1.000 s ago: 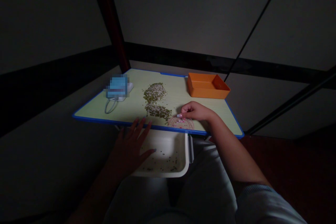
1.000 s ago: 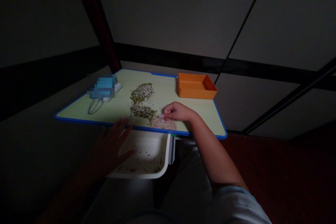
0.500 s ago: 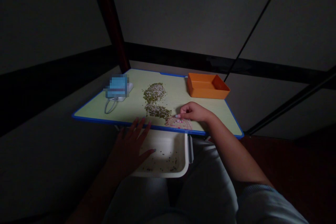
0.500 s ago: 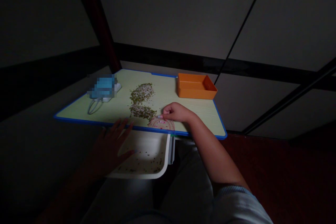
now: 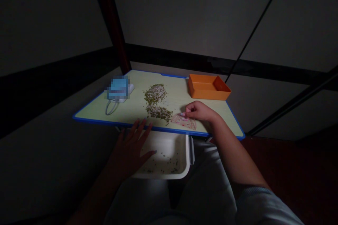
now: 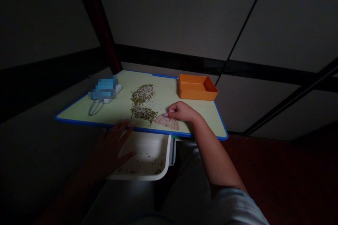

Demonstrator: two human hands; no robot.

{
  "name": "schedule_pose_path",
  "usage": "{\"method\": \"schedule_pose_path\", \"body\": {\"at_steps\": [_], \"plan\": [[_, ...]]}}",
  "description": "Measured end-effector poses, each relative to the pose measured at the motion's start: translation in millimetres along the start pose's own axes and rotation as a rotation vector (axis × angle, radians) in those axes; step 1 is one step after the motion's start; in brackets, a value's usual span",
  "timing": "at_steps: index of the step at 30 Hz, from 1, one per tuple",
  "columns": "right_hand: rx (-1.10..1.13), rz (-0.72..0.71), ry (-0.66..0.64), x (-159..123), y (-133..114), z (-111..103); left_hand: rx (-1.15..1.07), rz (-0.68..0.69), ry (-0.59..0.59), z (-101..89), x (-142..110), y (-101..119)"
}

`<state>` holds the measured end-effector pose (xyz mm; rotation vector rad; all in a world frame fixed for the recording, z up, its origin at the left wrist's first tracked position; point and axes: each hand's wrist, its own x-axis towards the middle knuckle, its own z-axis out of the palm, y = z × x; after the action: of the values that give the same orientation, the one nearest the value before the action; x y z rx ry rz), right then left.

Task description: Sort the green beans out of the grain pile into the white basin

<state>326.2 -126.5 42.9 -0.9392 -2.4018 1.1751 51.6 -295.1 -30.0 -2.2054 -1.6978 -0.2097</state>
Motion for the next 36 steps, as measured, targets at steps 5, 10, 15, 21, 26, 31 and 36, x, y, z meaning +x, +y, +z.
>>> {"method": "schedule_pose_path", "body": {"at_steps": [5, 10, 15, 21, 26, 31, 36], "plan": [[-0.04, 0.028, 0.053, 0, 3, -3, -0.012, -0.006, -0.018, -0.4, 0, 0], [-0.093, 0.085, 0.124, 1, 3, -6, -0.018, -0.014, -0.006, -0.4, -1, -1], [-0.169, 0.103, 0.202, 2, 6, -8, -0.017, -0.005, -0.017, -1.4, 0, -1], [-0.334, 0.152, 0.289, 3, 9, -11, -0.021, -0.01, -0.015, -0.8, 1, -1], [-0.509, 0.217, 0.364, 4, 3, -10, -0.037, -0.013, -0.022, -2.4, 1, 0], [-0.609, 0.289, 0.431, 12, -2, -2, -0.023, -0.003, -0.005, -0.9, 1, 0], [-0.684, 0.286, 0.484, 21, -5, 6, -0.015, -0.006, 0.001, 1.5, 0, 0]]}}
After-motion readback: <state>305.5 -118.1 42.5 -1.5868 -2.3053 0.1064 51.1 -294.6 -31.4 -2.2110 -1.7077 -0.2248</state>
